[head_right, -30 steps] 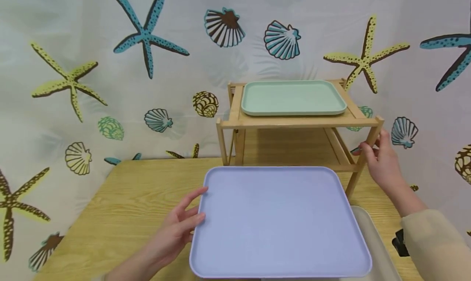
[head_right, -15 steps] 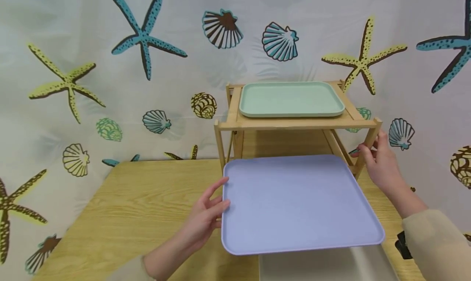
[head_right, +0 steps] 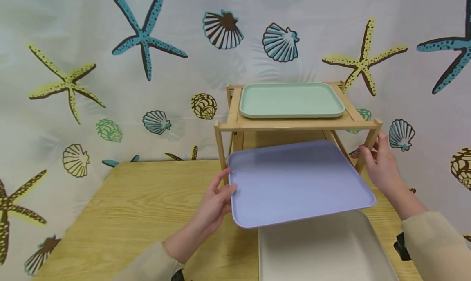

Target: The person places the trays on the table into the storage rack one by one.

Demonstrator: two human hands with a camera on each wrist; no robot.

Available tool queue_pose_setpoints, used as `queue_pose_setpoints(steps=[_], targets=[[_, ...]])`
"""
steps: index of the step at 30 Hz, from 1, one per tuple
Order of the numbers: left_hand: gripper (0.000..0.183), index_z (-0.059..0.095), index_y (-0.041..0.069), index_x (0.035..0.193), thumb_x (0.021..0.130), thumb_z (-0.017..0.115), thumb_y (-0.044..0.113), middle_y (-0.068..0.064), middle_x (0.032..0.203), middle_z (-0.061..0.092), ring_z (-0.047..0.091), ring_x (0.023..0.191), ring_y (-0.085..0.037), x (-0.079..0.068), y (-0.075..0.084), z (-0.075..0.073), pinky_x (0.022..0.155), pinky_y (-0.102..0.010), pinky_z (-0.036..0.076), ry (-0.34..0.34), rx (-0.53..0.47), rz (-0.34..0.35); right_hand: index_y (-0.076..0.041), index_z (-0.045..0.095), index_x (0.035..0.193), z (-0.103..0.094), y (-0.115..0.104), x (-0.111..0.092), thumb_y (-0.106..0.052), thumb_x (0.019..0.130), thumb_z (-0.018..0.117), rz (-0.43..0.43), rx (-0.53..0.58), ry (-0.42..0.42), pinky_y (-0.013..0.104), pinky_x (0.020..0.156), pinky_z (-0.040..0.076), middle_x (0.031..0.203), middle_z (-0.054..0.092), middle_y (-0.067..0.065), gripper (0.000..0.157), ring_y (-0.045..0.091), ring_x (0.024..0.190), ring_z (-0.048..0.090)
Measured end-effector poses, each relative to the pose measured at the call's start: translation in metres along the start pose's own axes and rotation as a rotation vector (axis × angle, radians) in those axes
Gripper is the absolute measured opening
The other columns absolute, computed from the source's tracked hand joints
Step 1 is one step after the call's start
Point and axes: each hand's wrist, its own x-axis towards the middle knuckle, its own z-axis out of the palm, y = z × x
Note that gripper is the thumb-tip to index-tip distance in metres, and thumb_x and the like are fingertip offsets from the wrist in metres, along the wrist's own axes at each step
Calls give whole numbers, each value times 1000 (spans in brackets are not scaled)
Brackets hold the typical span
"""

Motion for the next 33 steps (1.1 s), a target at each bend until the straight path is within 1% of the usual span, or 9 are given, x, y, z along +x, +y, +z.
queue_pose_setpoints(steps=[3, 7, 14, 18, 21, 23, 26, 29, 33], targets=[[51, 37, 11, 145, 98, 54, 3, -12, 104, 62, 65, 74, -15, 5, -1, 3, 60, -27, 55, 12, -34, 17, -6, 12, 146, 0, 1, -1, -4, 103, 40, 4, 0, 2, 5, 68, 43, 98, 54, 27, 50, -14, 76, 56], [54, 35, 11, 147, 97, 55, 3, -12, 108, 59, 66, 77, -15, 8, -2, 6, 62, -26, 55, 14, -83, 31, -5, 13, 145, 1, 1, -1, -5, 103, 39, -3, 2, 10, 5, 67, 43, 102, 53, 25, 49, -16, 76, 55], [76, 25, 9, 152, 88, 60, -11, -22, 130, 51, 61, 99, -18, 3, -2, 10, 82, -29, 52, 6, -127, 72, -4, 14, 144, 3, -2, -2, -3, 103, 40, -24, 7, 39, 5, 67, 44, 98, 54, 27, 49, -16, 74, 55], [82, 21, 10, 153, 85, 59, -16, -22, 139, 44, 58, 106, -20, -2, -2, 8, 82, -30, 52, -45, -147, 75, -3, 15, 144, 3, -3, -2, -5, 103, 39, -15, 2, 41, 5, 66, 44, 93, 56, 28, 47, -15, 73, 56], [90, 16, 15, 155, 83, 61, -17, -19, 148, 36, 57, 108, -23, -7, -3, 6, 78, -28, 52, -97, -103, 58, -3, 16, 143, 3, -3, -1, -5, 104, 39, -10, 0, 43, 5, 66, 44, 93, 56, 28, 46, -15, 73, 55], [96, 12, 17, 156, 82, 63, -18, -18, 153, 29, 55, 112, -25, -11, -3, 5, 80, -28, 52, -139, -49, 57, -3, 16, 143, 3, -3, -1, -5, 103, 39, -12, -1, 47, 5, 66, 44, 93, 56, 27, 46, -15, 73, 55], [102, 10, 18, 156, 79, 66, -20, -18, 153, 27, 53, 113, -28, -15, -5, 3, 85, -30, 51, -191, 33, 69, -3, 16, 144, 3, -2, -2, -4, 103, 40, -21, -1, 57, 4, 67, 43, 91, 55, 27, 47, -16, 74, 55], [98, 16, 12, 154, 77, 67, -21, -20, 150, 30, 54, 110, -27, -17, -6, 3, 85, -31, 51, -218, 84, 94, -3, 16, 144, 3, -1, -2, -2, 103, 40, -27, -5, 69, 4, 67, 43, 91, 56, 28, 48, -17, 73, 54], [83, 30, 4, 147, 77, 67, -20, -22, 143, 36, 56, 105, -25, -17, -9, 3, 81, -28, 52, -204, 129, 129, -5, 16, 145, 4, -1, -2, -2, 102, 41, -22, -10, 69, 4, 67, 42, 90, 56, 29, 49, -17, 72, 54]])
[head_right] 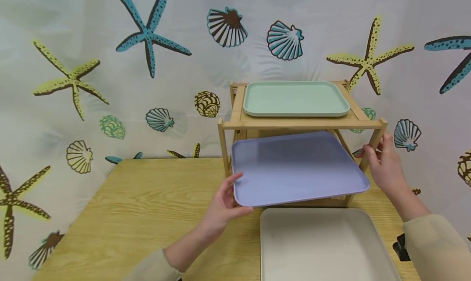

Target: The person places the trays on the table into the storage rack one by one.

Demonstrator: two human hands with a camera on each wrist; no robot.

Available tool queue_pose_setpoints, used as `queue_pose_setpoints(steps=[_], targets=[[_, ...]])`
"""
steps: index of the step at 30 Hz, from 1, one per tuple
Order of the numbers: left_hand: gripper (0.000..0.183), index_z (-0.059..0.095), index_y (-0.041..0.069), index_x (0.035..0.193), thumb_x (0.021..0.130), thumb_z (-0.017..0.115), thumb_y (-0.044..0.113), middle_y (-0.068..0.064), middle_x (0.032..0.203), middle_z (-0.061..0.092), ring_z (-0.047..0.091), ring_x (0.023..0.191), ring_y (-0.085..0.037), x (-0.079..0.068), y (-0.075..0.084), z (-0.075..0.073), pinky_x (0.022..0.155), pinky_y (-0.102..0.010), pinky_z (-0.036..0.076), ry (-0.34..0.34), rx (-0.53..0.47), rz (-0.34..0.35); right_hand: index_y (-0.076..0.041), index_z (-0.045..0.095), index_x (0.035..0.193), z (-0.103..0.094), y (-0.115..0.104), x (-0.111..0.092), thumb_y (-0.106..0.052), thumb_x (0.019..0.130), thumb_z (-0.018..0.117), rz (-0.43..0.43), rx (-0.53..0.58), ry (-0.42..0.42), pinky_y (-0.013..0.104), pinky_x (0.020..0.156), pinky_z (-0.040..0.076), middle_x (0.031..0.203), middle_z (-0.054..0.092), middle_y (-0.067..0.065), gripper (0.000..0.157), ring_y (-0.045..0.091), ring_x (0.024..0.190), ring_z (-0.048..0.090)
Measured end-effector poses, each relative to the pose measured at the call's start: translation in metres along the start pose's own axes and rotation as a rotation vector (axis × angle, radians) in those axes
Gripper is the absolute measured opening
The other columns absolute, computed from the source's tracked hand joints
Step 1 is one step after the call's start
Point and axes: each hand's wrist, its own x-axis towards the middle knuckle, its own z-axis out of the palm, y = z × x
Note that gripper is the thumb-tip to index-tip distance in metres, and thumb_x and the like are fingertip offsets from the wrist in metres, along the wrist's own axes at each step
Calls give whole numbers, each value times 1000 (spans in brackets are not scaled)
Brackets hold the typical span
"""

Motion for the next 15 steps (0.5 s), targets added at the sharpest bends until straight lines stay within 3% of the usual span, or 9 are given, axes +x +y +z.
queue_pose_setpoints(steps=[7, 11, 15], targets=[[54, 48, -2, 133, 83, 67, -12, -17, 120, 55, 59, 97, -18, 10, -8, -4, 80, -26, 53, 102, 106, 35, -5, 16, 145, -1, -1, 0, -3, 102, 40, 9, -15, 7, 4, 67, 42, 88, 57, 24, 49, -17, 72, 54], [41, 52, -5, 127, 88, 64, -8, -11, 100, 61, 61, 85, -14, 18, -11, -7, 74, -24, 53, 136, 107, 55, -5, 17, 145, 0, -2, 0, -3, 103, 41, 19, -22, 9, 3, 68, 42, 88, 57, 25, 49, -17, 72, 54], [30, 52, -4, 122, 93, 60, -3, -12, 94, 65, 67, 84, -21, 25, -13, -9, 71, -31, 56, 149, 118, 65, -7, 15, 146, 0, -3, -1, -4, 103, 40, 38, -18, -9, 3, 68, 42, 91, 58, 29, 50, -17, 74, 53]])
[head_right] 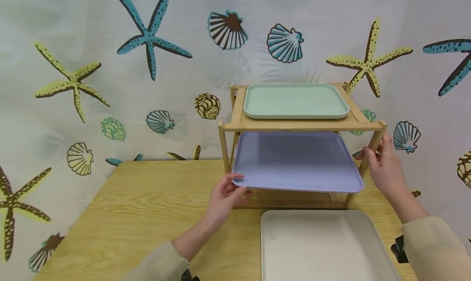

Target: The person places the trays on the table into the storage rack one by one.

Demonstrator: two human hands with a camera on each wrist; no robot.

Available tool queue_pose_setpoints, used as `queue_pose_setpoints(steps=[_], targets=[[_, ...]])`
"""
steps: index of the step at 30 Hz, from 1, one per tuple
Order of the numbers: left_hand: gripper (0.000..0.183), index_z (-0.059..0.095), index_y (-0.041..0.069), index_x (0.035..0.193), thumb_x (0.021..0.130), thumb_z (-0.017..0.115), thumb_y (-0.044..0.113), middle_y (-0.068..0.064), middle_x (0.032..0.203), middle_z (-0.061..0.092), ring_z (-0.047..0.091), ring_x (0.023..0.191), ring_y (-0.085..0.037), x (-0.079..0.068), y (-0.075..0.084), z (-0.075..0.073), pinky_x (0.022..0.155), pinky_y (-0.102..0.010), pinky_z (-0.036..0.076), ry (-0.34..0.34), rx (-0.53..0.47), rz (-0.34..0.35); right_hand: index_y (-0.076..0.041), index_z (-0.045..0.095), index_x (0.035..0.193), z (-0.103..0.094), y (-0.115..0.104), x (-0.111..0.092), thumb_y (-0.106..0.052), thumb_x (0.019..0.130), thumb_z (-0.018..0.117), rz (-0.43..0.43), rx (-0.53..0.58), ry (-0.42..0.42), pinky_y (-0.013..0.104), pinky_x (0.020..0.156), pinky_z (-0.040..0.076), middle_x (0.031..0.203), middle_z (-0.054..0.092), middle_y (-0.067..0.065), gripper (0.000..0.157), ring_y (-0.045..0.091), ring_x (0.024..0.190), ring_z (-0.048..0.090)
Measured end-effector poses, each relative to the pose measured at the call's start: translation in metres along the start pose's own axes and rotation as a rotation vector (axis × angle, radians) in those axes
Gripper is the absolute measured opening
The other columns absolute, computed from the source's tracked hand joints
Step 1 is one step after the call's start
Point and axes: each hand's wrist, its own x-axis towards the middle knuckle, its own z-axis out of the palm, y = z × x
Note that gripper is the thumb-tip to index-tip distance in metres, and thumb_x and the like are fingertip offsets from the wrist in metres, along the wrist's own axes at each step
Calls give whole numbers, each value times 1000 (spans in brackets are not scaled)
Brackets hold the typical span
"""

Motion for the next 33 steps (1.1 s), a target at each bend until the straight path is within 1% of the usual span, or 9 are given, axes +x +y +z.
queue_pose_setpoints(steps=[5, 9, 12, 18, 21, 24, 28, 31, 33], targets=[[14, 53, 1, 108, 97, 59, 4, -15, 90, 70, 70, 79, -33, 9, -6, 3, 66, -39, 57, 36, 44, 19, -9, 13, 148, 0, 1, 0, -6, 104, 40, 16, -6, -14, 3, 68, 41, 93, 59, 29, 52, -17, 75, 53], [8, 52, 5, 102, 97, 58, 4, -18, 86, 70, 69, 72, -36, 15, -10, 7, 60, -36, 57, 61, 46, 47, -9, 13, 147, -1, 2, -1, -7, 104, 38, 20, -16, -19, 5, 65, 42, 94, 58, 28, 50, -18, 75, 53], [7, 52, 6, 101, 98, 58, 5, -18, 84, 70, 69, 67, -32, 19, -11, 11, 57, -34, 56, 79, 42, 50, -9, 13, 147, -1, 1, -1, -8, 104, 38, 21, -29, -17, 6, 62, 41, 94, 59, 28, 49, -18, 75, 51], [10, 51, 3, 105, 98, 57, 6, -19, 82, 70, 68, 68, -39, 27, -11, 14, 52, -29, 55, 106, 56, 60, -11, 13, 148, 0, 1, -2, -10, 105, 36, 24, -44, -18, 14, 56, 36, 96, 59, 26, 49, -20, 79, 48], [11, 51, 1, 106, 99, 56, 6, -19, 82, 70, 69, 67, -36, 31, -11, 14, 50, -28, 54, 105, 69, 54, -11, 13, 149, 1, 1, -2, -9, 105, 36, 19, -30, -7, 12, 57, 37, 94, 59, 26, 50, -19, 78, 50], [11, 50, -3, 107, 99, 55, 2, -21, 80, 70, 68, 66, -39, 29, -3, 17, 49, -27, 53, 100, 92, 53, -11, 14, 149, 1, 1, -4, -8, 104, 37, 5, -24, 9, 8, 62, 39, 91, 58, 21, 50, -19, 78, 51], [13, 50, -7, 109, 98, 53, 0, -29, 79, 67, 64, 71, -51, 24, 13, 24, 49, -24, 52, 114, 94, 46, -10, 16, 147, 1, 1, -4, -8, 104, 38, 12, -28, 9, 8, 62, 38, 91, 59, 19, 48, -19, 79, 51], [16, 50, -7, 112, 99, 53, 1, -34, 81, 66, 67, 65, -42, 25, 17, 26, 48, -22, 51, 132, 85, 32, -10, 16, 147, 1, 1, -3, -10, 104, 37, 31, -34, -4, 10, 60, 37, 95, 59, 24, 47, -20, 79, 50], [17, 51, -7, 113, 99, 53, 1, -35, 82, 65, 69, 59, -30, 25, 18, 26, 48, -22, 51, 137, 84, 25, -10, 15, 147, 1, 0, -3, -10, 105, 36, 34, -40, -6, 11, 59, 36, 96, 59, 26, 48, -20, 80, 49]])
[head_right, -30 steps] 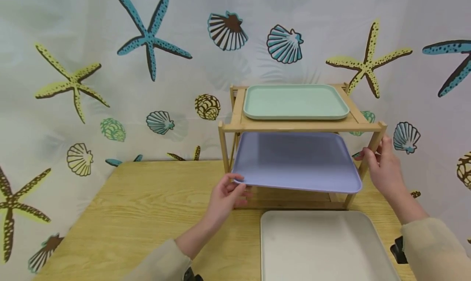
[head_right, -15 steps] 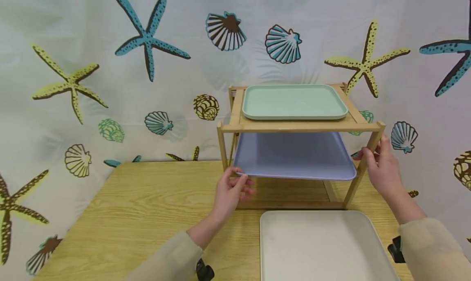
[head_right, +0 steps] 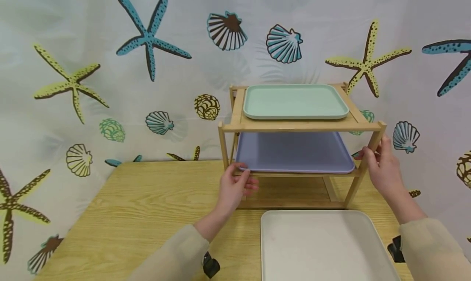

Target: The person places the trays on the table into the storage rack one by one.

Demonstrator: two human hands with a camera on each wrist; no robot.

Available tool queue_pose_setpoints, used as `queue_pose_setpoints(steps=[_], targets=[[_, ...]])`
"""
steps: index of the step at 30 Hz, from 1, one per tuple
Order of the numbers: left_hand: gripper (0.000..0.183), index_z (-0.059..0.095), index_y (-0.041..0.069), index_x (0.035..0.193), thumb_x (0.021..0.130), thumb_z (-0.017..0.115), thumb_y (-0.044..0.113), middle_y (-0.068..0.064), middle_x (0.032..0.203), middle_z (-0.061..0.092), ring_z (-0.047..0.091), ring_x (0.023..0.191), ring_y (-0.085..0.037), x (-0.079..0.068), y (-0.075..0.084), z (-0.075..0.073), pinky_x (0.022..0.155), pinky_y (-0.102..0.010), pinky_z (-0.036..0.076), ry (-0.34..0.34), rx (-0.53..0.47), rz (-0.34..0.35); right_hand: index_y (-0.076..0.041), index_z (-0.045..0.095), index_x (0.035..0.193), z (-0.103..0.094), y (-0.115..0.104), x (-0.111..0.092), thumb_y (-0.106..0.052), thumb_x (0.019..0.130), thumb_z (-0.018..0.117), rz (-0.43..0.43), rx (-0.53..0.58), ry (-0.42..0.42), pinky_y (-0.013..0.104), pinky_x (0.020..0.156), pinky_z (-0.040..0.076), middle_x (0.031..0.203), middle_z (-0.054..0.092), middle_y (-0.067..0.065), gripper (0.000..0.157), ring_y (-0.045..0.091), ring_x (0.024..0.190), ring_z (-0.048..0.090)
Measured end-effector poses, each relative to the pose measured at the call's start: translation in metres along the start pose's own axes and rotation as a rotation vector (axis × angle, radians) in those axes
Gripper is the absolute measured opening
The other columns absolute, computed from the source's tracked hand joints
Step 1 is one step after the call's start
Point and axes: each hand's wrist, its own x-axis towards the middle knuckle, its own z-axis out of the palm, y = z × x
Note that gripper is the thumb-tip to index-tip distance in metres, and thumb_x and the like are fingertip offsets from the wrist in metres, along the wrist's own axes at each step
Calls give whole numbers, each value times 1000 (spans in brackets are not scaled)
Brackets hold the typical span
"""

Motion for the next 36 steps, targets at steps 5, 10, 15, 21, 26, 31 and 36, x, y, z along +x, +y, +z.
queue_pose_setpoints(steps=[5, 10, 15, 21, 26, 31, 36], targets=[[15, 51, -5, 112, 99, 53, 1, -33, 80, 66, 67, 55, -19, 1, -1, 1, 48, -23, 52, 12, 9, -1, -12, 14, 149, 0, 0, 0, -11, 105, 36, 11, -8, -3, 13, 58, 36, 96, 60, 26, 50, -20, 80, 48], [13, 51, -5, 109, 98, 55, 1, -31, 83, 67, 68, 72, -43, 1, -1, 2, 51, -24, 52, 20, 9, 7, -11, 14, 149, -1, 0, 0, -11, 105, 35, 14, -9, -5, 11, 60, 37, 96, 60, 26, 49, -20, 80, 48], [13, 51, -6, 108, 98, 55, 0, -30, 85, 68, 66, 78, -48, 2, -3, 3, 49, -22, 51, 30, 2, 25, -12, 14, 149, 0, -1, 1, -13, 105, 35, 20, -4, -6, 5, 66, 38, 96, 59, 25, 48, -18, 79, 50], [32, 50, -2, 128, 98, 57, 3, -27, 88, 69, 66, 71, -46, 11, -26, -5, 52, -24, 53, -32, -15, 63, -12, 14, 148, 1, -1, 1, -13, 106, 36, 22, 13, 1, 5, 69, 38, 92, 58, 21, 48, -17, 78, 52], [36, 52, 1, 131, 96, 59, 1, -24, 91, 69, 64, 70, -49, -4, -37, -19, 59, -32, 56, -166, 26, 124, -12, 14, 149, 2, 1, 0, -11, 105, 36, 5, 12, 15, 6, 69, 37, 91, 57, 20, 49, -17, 78, 52], [31, 57, 4, 126, 95, 62, 7, -15, 91, 69, 67, 66, -34, -38, -45, -36, 59, -36, 56, -310, 170, 34, -13, 15, 148, 2, 1, 0, -14, 106, 36, 33, -6, 12, 7, 66, 37, 92, 59, 21, 47, -19, 78, 51], [34, 57, 4, 126, 94, 66, 10, -6, 87, 66, 67, 64, -31, -68, -60, -51, 47, -22, 45, -426, 256, -78, -11, 15, 148, 3, 1, -1, -11, 105, 36, 12, -18, 14, 6, 65, 37, 93, 60, 22, 48, -19, 78, 49]])
